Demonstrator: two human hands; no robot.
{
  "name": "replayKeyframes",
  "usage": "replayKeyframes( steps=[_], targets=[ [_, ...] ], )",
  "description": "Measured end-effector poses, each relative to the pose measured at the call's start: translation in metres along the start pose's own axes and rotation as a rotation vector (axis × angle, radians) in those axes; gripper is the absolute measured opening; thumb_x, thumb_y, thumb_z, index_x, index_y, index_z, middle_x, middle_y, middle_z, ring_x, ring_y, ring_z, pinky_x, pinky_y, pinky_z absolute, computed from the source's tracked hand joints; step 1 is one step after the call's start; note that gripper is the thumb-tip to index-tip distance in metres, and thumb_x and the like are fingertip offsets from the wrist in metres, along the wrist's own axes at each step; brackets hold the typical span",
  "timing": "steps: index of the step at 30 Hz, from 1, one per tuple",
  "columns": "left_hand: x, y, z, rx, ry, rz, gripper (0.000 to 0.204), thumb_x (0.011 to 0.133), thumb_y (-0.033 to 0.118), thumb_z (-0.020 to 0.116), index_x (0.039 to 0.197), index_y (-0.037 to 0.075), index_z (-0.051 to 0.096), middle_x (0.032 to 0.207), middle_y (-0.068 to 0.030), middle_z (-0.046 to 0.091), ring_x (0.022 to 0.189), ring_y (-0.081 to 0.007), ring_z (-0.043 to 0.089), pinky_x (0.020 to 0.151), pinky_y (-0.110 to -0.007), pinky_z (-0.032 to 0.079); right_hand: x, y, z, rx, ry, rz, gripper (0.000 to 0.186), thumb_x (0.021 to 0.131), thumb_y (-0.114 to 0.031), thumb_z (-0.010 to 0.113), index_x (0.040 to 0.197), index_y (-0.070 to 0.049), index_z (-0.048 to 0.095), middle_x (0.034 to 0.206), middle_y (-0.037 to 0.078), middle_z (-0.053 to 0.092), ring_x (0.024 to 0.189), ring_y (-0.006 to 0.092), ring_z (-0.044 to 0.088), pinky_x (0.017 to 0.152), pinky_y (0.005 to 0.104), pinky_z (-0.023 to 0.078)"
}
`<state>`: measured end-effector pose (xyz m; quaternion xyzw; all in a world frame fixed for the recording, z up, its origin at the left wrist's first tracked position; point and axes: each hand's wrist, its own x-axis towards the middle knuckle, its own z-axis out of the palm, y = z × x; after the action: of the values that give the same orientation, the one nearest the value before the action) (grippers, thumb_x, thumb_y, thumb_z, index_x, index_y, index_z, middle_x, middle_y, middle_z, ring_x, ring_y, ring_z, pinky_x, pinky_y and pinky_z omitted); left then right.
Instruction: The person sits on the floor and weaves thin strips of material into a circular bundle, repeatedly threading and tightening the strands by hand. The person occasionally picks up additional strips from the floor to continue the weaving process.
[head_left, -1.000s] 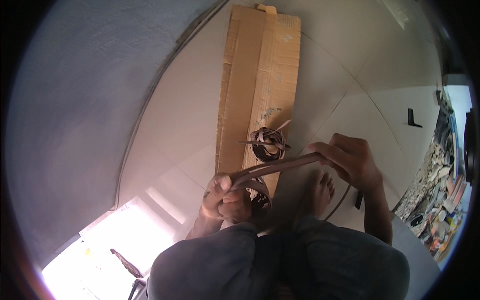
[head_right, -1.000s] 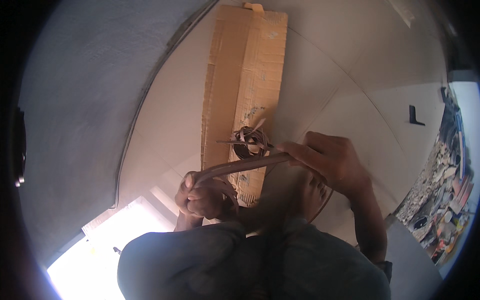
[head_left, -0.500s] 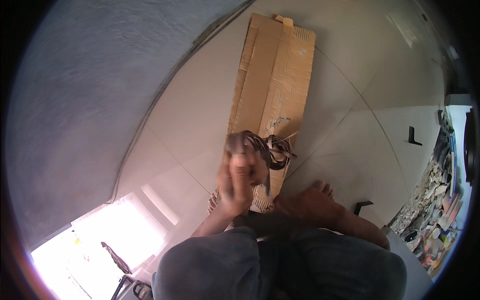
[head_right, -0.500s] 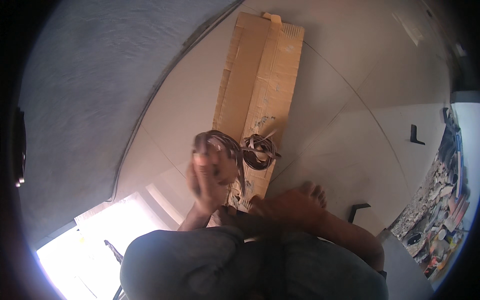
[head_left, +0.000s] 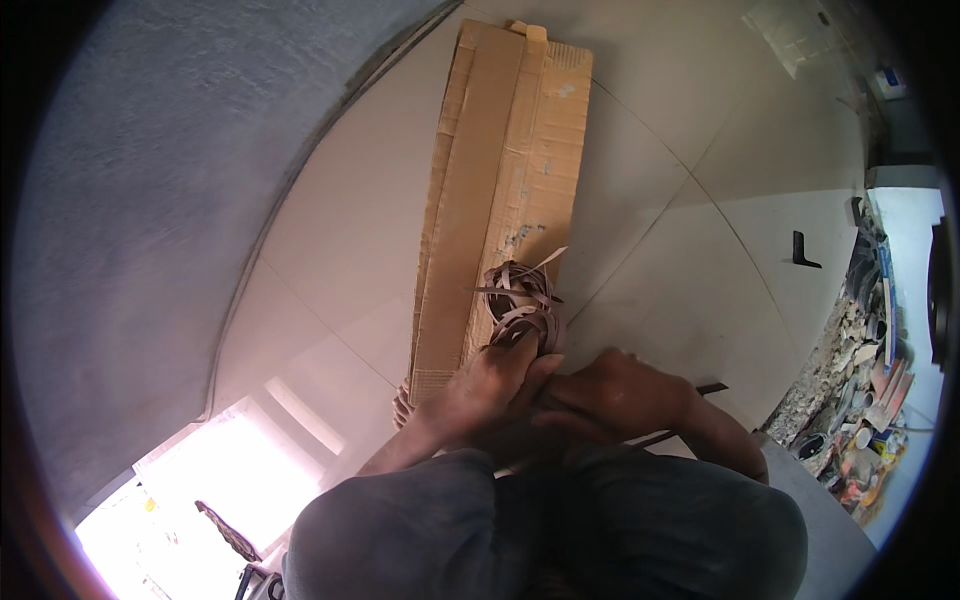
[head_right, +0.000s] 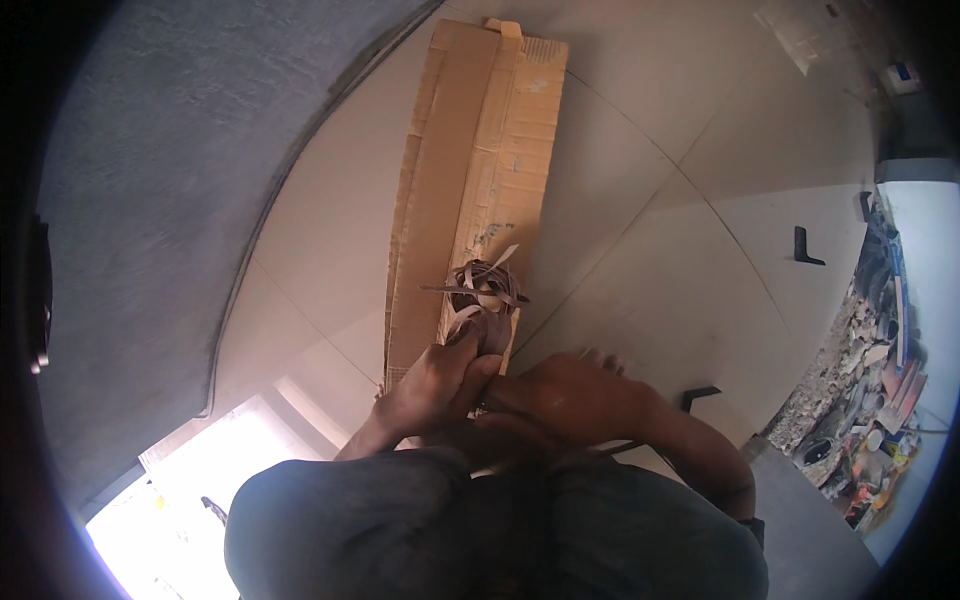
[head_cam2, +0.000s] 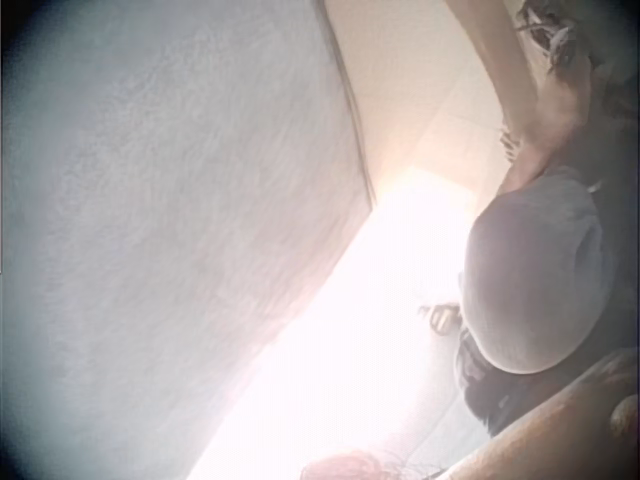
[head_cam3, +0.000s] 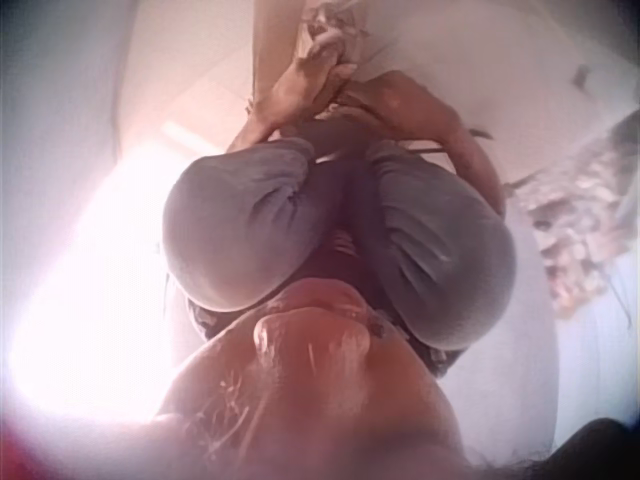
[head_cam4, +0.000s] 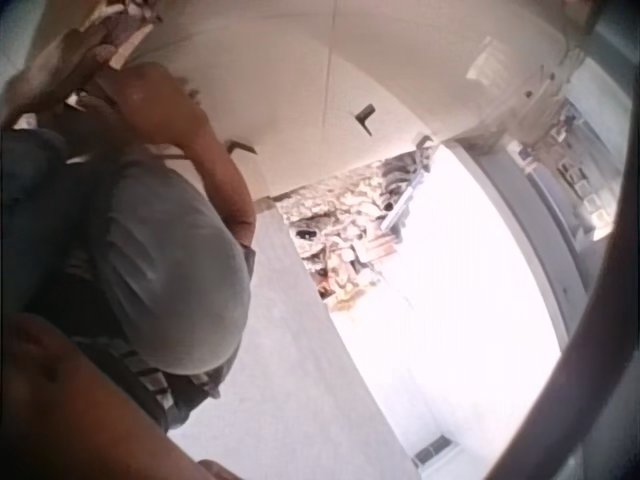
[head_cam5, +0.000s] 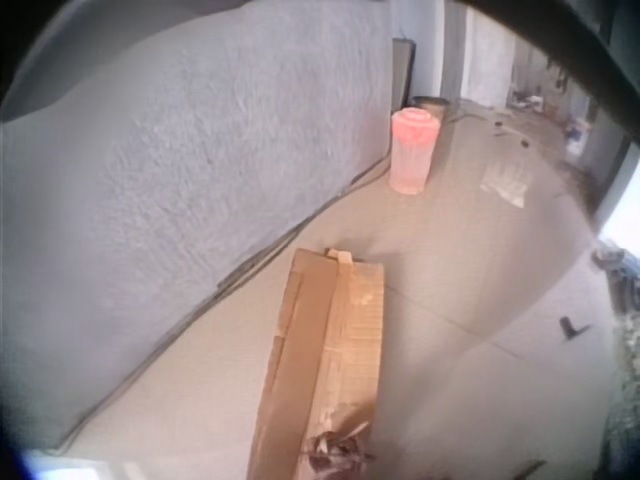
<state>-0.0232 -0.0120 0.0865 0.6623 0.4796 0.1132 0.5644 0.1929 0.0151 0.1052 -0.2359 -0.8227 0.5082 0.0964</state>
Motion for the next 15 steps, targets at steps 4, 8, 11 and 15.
replayKeyframes(
  steps=[4, 8, 11, 15],
  targets=[
    [-0.012, -0.017, 0.011, -0.276, -0.075, -0.038, 0.030, 0.104, 0.027, 0.052, 0.115, 0.000, 0.054, 0.096, -0.0207, 0.063, 0.096, -0.0351, 0.063, 0.082, -0.043, 0.048, -0.008, 0.008, -0.005, 0.064, 0.001, 0.072, 0.025, 0.091, -0.029, 0.070, 0.097, -0.005, 0.065, 0.073, 0.010, 0.064, 0.061, 0.0320, 0.065, 0.056, 0.0406, 0.052],
    [-0.023, -0.040, 0.006, -0.516, -0.309, -0.046, 0.042, 0.106, 0.038, 0.047, 0.123, 0.001, 0.053, 0.102, -0.0182, 0.064, 0.098, -0.0266, 0.062, 0.085, -0.036, 0.047, -0.035, 0.036, -0.012, -0.306, -0.031, 0.019, 0.026, 0.090, -0.028, 0.067, 0.107, -0.010, 0.064, 0.085, 0.008, 0.063, 0.075, 0.0269, 0.065, 0.067, 0.0392, 0.051],
    [-0.029, -0.060, 0.010, -0.544, -0.383, 0.088, 0.048, 0.104, 0.042, 0.050, 0.127, -0.001, 0.053, 0.105, -0.0147, 0.064, 0.098, -0.0231, 0.060, 0.085, -0.034, 0.047, -0.046, 0.048, -0.023, -0.571, -0.017, -0.025, 0.025, 0.088, -0.027, 0.065, 0.108, -0.012, 0.062, 0.091, 0.006, 0.059, 0.083, 0.0221, 0.062, 0.074, 0.0367, 0.049],
    [-0.040, -0.056, 0.018, -0.875, -0.452, -0.056, 0.052, 0.101, 0.046, 0.055, 0.122, -0.002, 0.056, 0.102, -0.0089, 0.065, 0.094, -0.0167, 0.059, 0.082, -0.034, 0.047, -0.026, 0.039, -0.047, -0.611, 0.106, -0.107, 0.026, 0.086, -0.029, 0.068, 0.102, -0.010, 0.059, 0.093, 0.008, 0.056, 0.084, 0.0205, 0.057, 0.073, 0.0359, 0.045]
  ],
)
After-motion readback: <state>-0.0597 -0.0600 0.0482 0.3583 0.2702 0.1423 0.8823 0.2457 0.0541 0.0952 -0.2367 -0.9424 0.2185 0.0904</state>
